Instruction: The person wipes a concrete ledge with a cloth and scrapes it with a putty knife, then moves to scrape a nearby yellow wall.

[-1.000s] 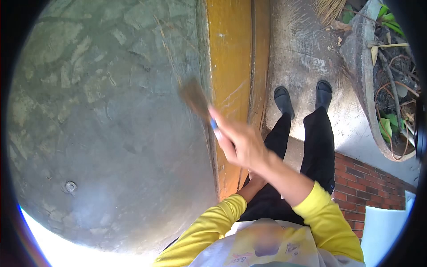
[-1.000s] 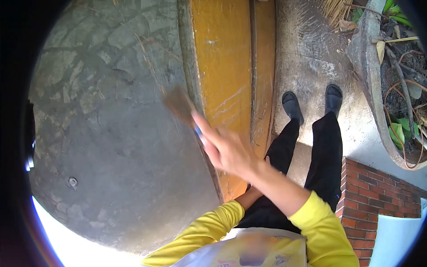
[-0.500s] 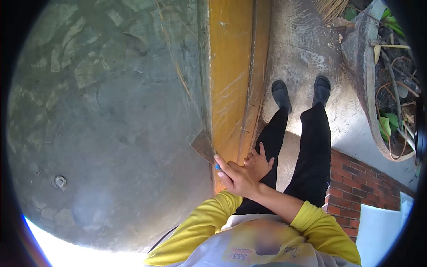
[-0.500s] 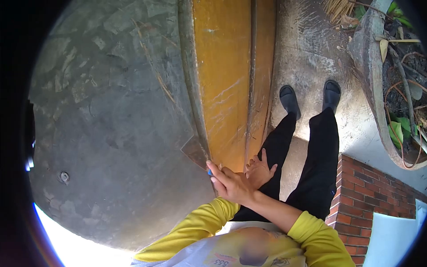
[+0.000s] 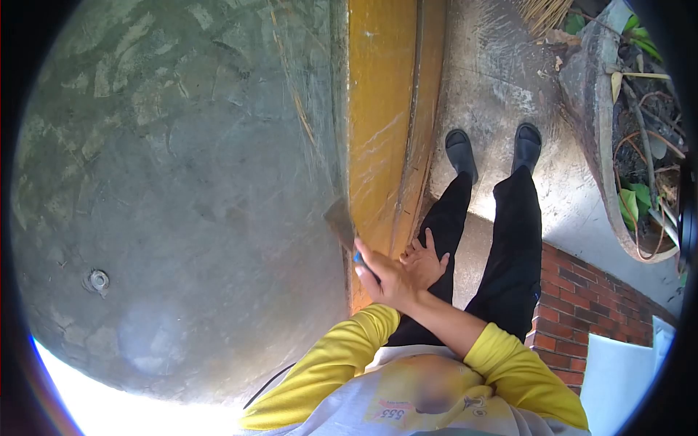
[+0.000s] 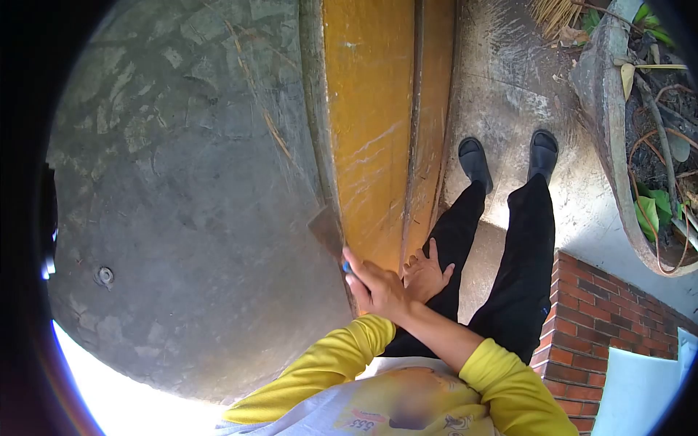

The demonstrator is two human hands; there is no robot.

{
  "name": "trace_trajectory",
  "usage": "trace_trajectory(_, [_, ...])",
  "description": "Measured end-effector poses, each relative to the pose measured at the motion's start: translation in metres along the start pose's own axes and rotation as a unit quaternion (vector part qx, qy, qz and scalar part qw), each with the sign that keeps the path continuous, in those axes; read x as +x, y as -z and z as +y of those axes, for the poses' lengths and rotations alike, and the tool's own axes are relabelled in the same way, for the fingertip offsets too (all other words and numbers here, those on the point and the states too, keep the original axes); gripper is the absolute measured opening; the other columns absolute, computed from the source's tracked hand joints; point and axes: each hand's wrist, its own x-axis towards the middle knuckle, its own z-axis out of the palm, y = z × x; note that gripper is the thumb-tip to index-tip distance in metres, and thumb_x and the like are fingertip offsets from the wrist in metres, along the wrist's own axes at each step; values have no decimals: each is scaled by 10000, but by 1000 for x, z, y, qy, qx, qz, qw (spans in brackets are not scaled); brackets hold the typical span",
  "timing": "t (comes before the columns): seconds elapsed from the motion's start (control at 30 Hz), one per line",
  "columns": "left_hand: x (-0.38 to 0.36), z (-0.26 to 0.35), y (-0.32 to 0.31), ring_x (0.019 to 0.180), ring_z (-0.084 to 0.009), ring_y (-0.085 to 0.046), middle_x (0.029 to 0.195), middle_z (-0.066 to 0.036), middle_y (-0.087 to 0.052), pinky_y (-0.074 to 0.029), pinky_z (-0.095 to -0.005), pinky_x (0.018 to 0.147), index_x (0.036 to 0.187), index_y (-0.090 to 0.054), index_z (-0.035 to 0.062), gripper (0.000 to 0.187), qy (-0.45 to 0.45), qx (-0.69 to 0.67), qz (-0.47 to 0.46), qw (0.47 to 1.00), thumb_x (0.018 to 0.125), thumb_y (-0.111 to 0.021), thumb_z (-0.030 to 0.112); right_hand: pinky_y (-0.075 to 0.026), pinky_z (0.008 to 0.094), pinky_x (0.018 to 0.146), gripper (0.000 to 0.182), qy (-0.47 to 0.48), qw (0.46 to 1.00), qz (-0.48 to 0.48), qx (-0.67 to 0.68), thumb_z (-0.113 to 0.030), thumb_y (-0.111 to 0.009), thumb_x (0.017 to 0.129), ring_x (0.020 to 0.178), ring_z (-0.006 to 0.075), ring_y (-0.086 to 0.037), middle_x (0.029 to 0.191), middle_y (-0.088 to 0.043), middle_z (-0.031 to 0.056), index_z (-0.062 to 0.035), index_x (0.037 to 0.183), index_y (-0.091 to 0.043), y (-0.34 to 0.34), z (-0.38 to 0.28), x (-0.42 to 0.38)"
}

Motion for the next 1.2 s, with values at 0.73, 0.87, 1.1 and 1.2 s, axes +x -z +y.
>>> trace_trajectory(0.73, [-12, 13, -2, 1318, -451, -477, 1432, -290, -449, -425, -580, 1043, 1602, -213, 88, 870, 41, -26, -22, 999, 950, -555, 552, -482, 343, 389, 593, 227, 974, 16, 22, -106, -652, 906, 429, 171, -501, 698, -524, 49, -136, 1482, -517, -4, -151, 158])
trace_trajectory(0.87, [-12, 6, 5, 1243, -436, -520, 1372, -235, -512, -415, -617, 1031, 1603, -240, 142, 897, 11, -36, 11, 999, 900, -627, 541, -487, 345, 417, 553, 224, 969, -98, -39, -108, -666, 907, 456, 184, -525, 694, -534, 41, -100, 1447, -548, -3, -132, 83])
trace_trajectory(1.1, [-22, 12, 28, 1284, -456, -506, 1410, -276, -474, -433, -610, 1035, 1597, -225, 92, 875, 12, -32, -22, 999, 938, -573, 551, -498, 355, 412, 542, 218, 976, -8, 7, -115, -653, 921, 468, 171, -557, 716, -545, 32, -133, 1453, -554, 0, -152, 147])
trace_trajectory(1.2, [-17, 10, 33, 1301, -464, -500, 1427, -294, -458, -441, -606, 1036, 1594, -219, 71, 868, 15, -32, -16, 999, 955, -549, 555, -498, 355, 420, 544, 219, 975, -36, 12, -106, -655, 922, 479, 173, -564, 712, -542, 37, -127, 1455, -550, -4, -142, 132])
